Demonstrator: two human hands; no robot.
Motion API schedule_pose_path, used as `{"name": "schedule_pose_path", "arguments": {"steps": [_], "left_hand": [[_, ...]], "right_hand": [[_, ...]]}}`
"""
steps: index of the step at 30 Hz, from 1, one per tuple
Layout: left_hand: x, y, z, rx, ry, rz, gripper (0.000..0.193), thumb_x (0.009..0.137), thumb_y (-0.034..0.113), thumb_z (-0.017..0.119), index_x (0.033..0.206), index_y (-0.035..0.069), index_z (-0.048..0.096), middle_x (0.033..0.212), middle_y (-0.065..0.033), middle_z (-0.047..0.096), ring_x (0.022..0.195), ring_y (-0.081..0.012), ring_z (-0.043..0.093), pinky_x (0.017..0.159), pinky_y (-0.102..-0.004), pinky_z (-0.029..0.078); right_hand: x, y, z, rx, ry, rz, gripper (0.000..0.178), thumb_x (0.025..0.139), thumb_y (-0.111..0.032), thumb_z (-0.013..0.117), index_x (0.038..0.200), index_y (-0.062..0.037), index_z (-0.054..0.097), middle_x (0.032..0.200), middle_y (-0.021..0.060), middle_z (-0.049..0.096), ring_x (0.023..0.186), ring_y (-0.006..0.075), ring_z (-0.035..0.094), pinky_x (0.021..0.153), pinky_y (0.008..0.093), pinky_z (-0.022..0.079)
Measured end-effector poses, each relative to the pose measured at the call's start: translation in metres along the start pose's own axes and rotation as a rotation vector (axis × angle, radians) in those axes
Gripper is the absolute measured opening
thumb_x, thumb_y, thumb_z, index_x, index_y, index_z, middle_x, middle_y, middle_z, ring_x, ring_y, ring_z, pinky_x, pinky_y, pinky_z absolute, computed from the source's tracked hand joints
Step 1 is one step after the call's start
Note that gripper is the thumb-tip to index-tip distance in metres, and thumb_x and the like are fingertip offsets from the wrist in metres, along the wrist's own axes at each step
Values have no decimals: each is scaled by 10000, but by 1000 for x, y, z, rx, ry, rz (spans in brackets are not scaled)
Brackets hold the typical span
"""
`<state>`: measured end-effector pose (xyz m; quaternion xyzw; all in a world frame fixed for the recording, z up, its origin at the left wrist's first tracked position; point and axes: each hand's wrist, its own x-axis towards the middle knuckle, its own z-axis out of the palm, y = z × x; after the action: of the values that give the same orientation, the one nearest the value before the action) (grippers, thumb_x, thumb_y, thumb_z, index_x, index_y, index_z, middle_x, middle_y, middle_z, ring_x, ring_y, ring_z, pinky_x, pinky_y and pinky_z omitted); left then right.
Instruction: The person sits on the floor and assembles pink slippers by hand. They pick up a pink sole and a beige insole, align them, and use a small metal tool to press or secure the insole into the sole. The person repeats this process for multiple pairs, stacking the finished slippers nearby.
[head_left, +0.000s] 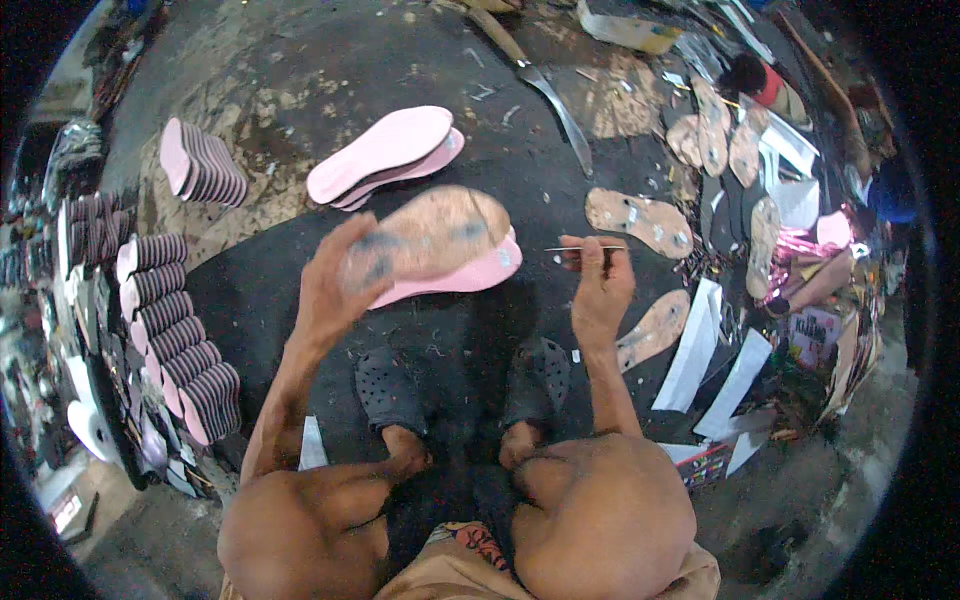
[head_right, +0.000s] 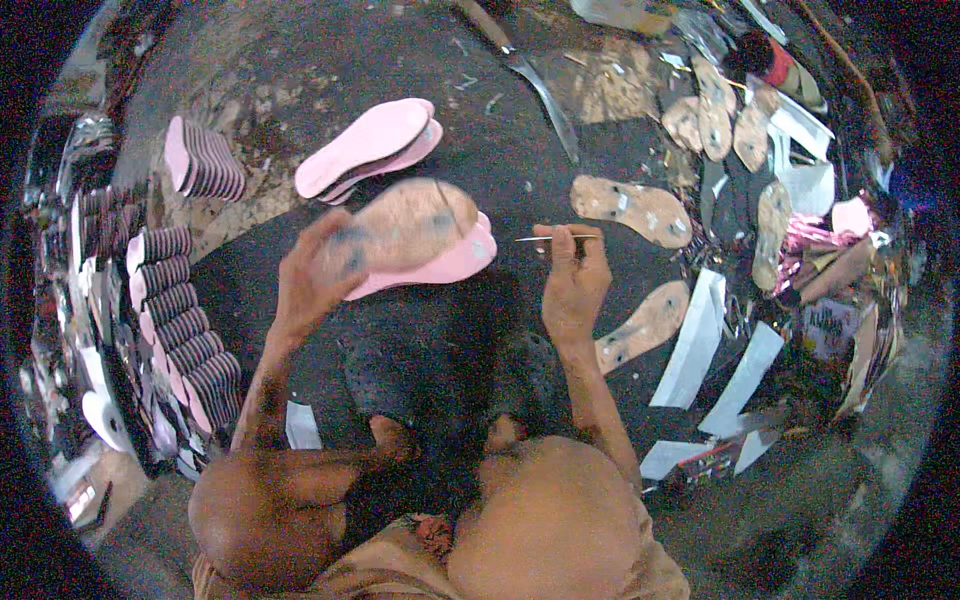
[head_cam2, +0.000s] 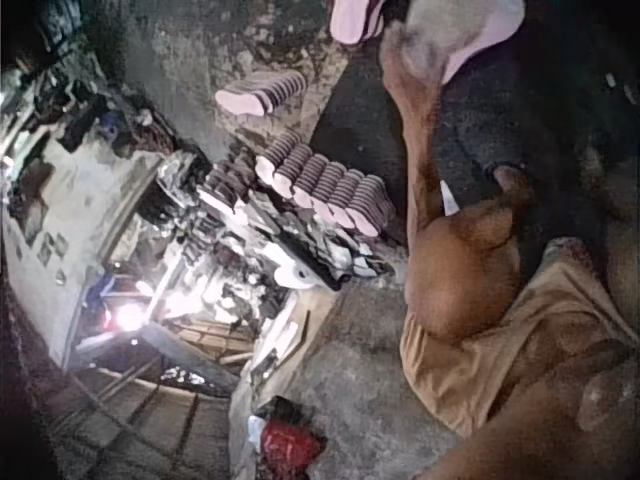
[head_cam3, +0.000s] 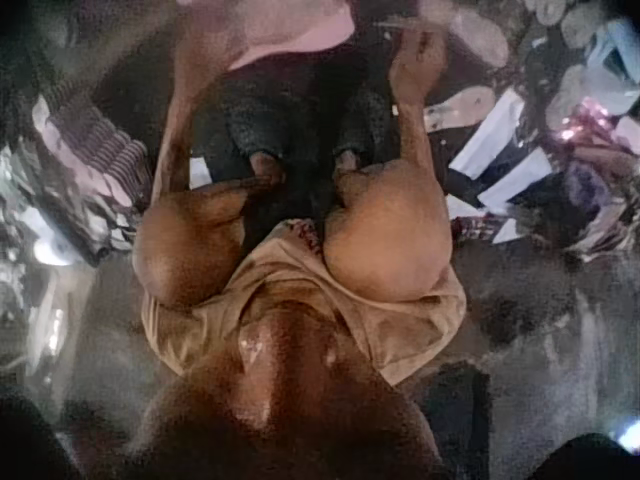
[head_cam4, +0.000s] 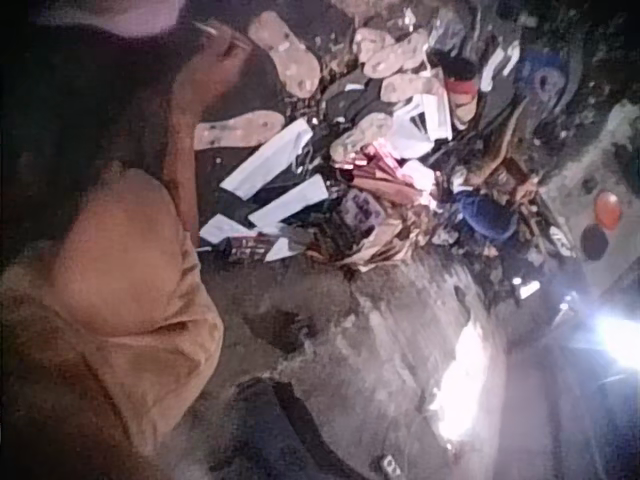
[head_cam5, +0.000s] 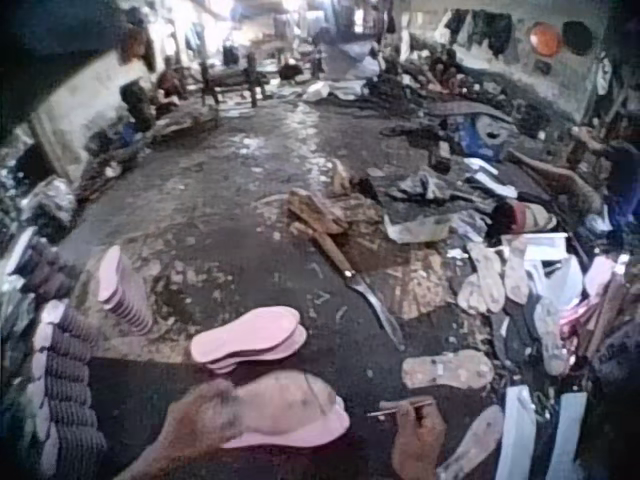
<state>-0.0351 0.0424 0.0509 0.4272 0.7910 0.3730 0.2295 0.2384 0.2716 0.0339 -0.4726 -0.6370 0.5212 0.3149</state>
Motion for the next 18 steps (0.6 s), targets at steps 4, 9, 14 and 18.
{"name": "schedule_pose_path", "arguments": {"steps": [4,9,14,18], "left_hand": [[-14,7,17,21,-83,79,868,755,84,942,1551,104,598,1558,-117,652,1468,-353,587,1309,-500,377],[-12,9,20,103,-98,74,889,740,67,941,1558,121,596,1568,-95,649,1471,-344,581,1301,-499,386],[-14,10,22,16,-89,-33,912,719,57,944,1559,127,599,1549,-98,665,1456,-334,596,1259,-486,425],[-11,10,25,-75,-79,-44,913,713,61,940,1558,120,598,1521,-110,685,1441,-348,606,1239,-475,441]], "right_hand": [[-12,19,15,58,-69,11,254,1166,-259,609,1121,-15,665,1070,95,834,814,117,695,740,297,561],[-17,24,24,-25,-122,-15,254,1146,-268,644,1151,-22,706,1014,95,830,741,118,654,670,301,522],[-17,7,33,-97,-79,-165,219,1130,-237,666,1106,-25,715,931,108,780,734,200,696,651,353,532],[-21,15,52,-320,-182,-507,164,1086,-180,724,1081,-18,700,921,139,747,765,290,741,688,395,575]]}}
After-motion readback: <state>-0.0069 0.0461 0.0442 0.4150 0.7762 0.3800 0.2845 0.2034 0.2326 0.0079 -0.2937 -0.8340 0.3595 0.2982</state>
